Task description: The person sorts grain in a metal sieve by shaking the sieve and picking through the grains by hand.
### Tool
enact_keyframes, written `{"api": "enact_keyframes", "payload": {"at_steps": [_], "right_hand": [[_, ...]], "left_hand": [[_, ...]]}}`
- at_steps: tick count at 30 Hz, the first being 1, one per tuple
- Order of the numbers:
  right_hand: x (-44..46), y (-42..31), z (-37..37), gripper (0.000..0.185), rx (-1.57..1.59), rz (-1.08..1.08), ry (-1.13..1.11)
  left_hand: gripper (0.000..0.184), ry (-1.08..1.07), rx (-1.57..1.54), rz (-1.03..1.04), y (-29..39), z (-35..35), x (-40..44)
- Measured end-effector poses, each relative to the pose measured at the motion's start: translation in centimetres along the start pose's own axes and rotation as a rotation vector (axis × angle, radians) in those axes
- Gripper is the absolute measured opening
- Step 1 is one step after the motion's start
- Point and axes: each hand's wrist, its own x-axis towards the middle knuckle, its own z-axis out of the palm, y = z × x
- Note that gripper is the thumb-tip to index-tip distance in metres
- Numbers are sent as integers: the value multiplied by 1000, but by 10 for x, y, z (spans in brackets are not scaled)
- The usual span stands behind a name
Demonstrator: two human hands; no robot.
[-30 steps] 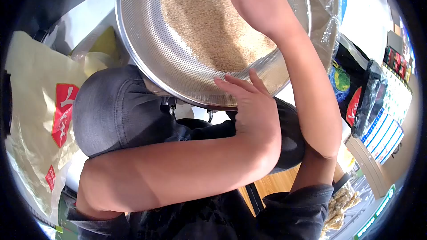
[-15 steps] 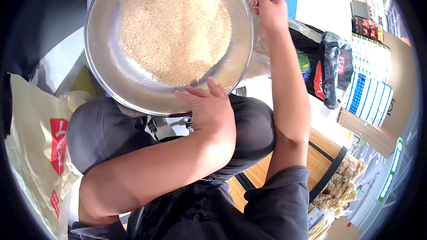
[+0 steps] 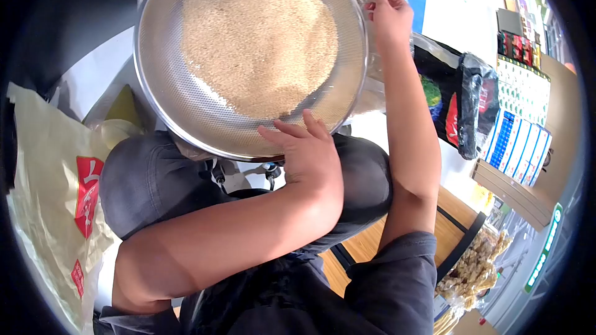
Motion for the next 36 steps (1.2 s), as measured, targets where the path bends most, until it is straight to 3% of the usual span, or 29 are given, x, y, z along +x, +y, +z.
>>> {"api": "enact_keyframes", "payload": {"at_steps": [1,3,4,5,7,8,10,13,15,17,18,19,21,26,28,36], "right_hand": [[-4,-3,5,14,7,6,-14],[-14,-9,14,16,-72,-195,-237],[-20,-14,19,19,-86,-253,-437],[-28,-19,22,19,-79,-246,-444],[-53,-39,40,21,-269,-113,-956],[-58,-40,49,21,-261,-106,-957],[-66,-39,67,21,-393,118,-1368],[-79,-30,90,20,-579,262,-1497],[-84,-36,97,18,-526,324,-1481],[-84,-40,101,14,-686,107,-1432],[-85,-33,104,11,-694,-89,-1390],[-85,-30,104,11,-688,-84,-1394],[-87,-30,104,10,-637,-338,-1273],[-100,-35,112,13,-641,-413,-1163],[-101,-32,114,14,-677,-452,-1135],[-98,-21,114,14,-682,-529,-1124]], "left_hand": [[86,-8,11,15,-1,0,0],[86,-13,18,4,-1,0,-1],[91,-8,-17,2,-1,-1,-1],[97,-3,-51,1,0,-2,-1],[97,-6,-12,-18,5,1,3],[96,4,-22,-18,6,1,4],[95,6,-28,-16,4,0,2],[94,18,31,10,1,-1,-2],[94,21,24,19,0,-1,-1],[96,18,33,18,0,-1,-1],[98,17,35,19,0,-1,-1],[99,17,44,18,0,-2,-1],[102,18,57,20,0,-1,-1],[109,16,85,14,4,-2,-1],[126,5,108,6,2,-2,-1],[130,-35,180,36,-1,-5,-3]]}}
